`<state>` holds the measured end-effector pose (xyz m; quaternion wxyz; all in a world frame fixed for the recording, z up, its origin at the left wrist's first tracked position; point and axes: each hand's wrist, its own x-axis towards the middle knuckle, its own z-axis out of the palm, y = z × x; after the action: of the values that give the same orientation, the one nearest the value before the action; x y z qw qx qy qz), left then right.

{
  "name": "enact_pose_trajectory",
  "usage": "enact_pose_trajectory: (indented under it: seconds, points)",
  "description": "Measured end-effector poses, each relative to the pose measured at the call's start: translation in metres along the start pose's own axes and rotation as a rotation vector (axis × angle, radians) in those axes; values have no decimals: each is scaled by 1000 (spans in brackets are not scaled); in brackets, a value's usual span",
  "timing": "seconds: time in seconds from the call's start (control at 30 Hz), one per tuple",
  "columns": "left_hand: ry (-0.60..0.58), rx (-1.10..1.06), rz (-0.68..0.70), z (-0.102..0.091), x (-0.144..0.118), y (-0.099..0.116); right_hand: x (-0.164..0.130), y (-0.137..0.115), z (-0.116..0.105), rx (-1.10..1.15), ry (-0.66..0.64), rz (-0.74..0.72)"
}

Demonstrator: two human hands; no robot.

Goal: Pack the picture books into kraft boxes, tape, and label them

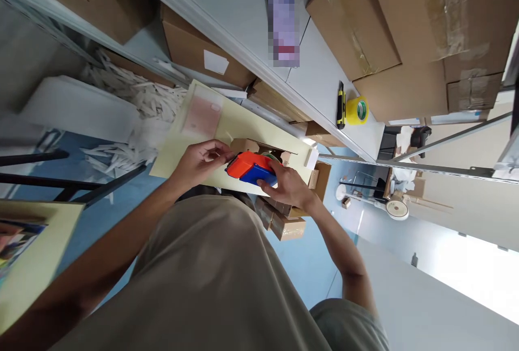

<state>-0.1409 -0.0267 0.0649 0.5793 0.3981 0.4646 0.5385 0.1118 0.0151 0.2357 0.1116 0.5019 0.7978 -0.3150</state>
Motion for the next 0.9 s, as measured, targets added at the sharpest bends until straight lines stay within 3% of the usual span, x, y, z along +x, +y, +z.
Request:
enact_pose_trajectory:
  seconds: [0.3, 0.47, 0.57, 0.9]
  points:
    - [148, -177, -326, 34, -19, -25, 22, -52, -43, -254, -353, 302]
    - [307, -244, -348, 23, -13, -54, 11, -59, -97, -324, -401, 373]
    - [287, -279, -404, 21, -5, -73, 9, -56, -115, -339, -395, 412]
    - [349, -274, -519, 38, 18, -117, 44, -59, -76, -428, -375, 434]
